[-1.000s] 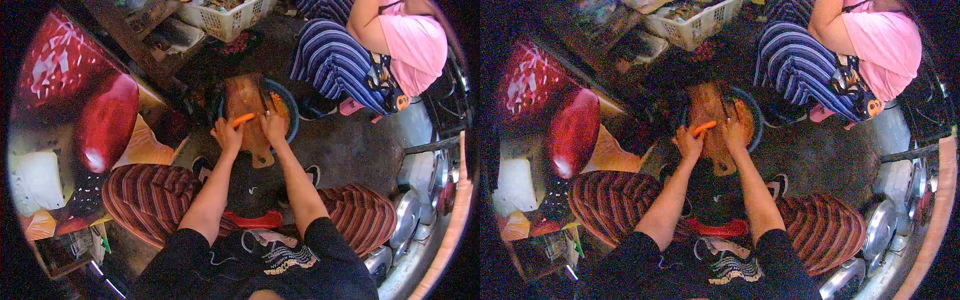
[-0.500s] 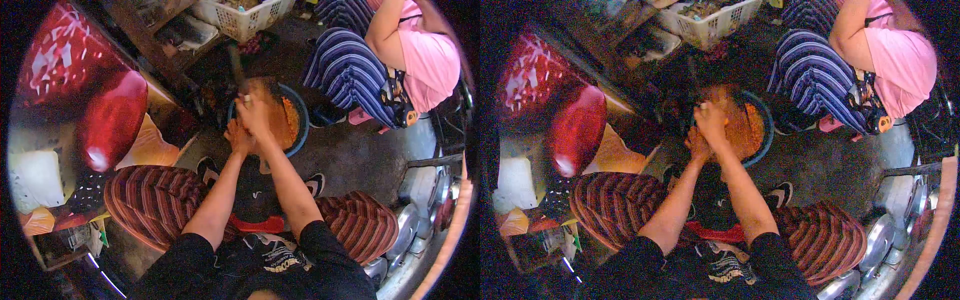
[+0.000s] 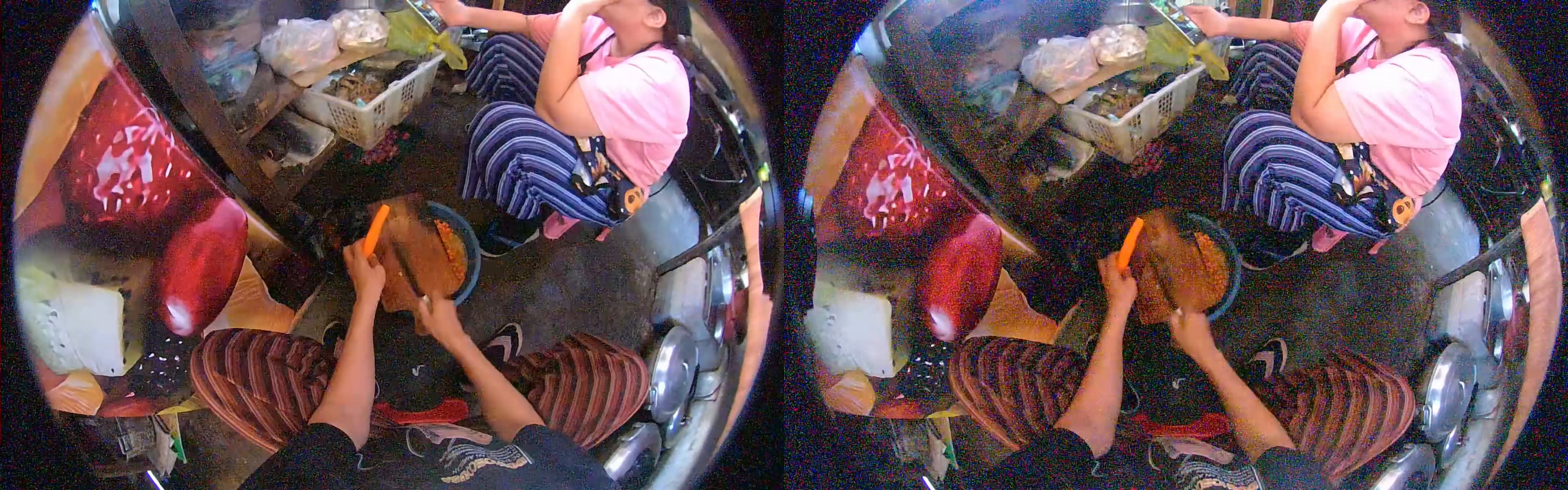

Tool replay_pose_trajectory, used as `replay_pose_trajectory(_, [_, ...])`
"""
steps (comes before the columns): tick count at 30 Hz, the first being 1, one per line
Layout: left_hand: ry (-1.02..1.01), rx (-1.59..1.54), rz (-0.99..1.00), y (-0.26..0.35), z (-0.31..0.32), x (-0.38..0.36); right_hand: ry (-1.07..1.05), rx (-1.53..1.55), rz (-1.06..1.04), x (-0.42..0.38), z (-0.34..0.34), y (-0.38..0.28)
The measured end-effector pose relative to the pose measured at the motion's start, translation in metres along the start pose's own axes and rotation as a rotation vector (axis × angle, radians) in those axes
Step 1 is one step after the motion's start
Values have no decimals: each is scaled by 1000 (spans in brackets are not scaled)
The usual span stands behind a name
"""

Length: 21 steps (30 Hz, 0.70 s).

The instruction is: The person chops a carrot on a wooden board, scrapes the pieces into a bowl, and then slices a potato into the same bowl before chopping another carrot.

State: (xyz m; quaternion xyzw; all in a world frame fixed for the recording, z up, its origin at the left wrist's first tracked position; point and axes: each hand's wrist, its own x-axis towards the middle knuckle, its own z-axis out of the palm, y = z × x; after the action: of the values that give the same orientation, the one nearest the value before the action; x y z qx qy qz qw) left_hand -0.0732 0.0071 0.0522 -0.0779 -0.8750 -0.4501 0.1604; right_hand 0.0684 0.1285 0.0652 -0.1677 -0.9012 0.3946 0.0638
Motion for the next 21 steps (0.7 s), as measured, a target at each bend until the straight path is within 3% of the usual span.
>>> replay_pose_trajectory(2, [38,-55,13,11,-8,4,-120,20,17,-11,10,1])
replay_pose_trajectory(4, [4,-38,34,14,-13,6,-44,-38,-299,-12,27,16])
replay_pose_trajectory(5, [2,-34,38,16,-15,7,-41,-33,-297,-11,30,23])
replay_pose_trajectory(7, [-23,-17,13,17,-15,4,-3,91,-144,-7,17,25])
replay_pose_trajectory(8, [-26,-16,10,16,-14,3,-90,104,-29,-6,1,23])
replay_pose_trajectory(9, [-60,0,38,10,-11,2,15,67,30,0,9,48])
replay_pose_trajectory(11, [-103,17,52,0,-1,-4,-3,-101,68,7,-12,58])
replay_pose_trajectory(13, [-228,53,106,-10,13,-10,86,-92,204,10,-28,55])
replay_pose_trajectory(15, [-190,85,187,-16,30,-25,177,-68,264,10,-42,43])
replay_pose_trajectory(17, [-238,84,155,-21,40,-32,171,-138,206,15,-39,52])
replay_pose_trajectory(19, [-258,223,322,-33,49,-36,165,-131,159,11,-41,38])
replay_pose_trajectory(21, [-242,149,237,-36,46,-44,174,-123,98,6,-40,20])
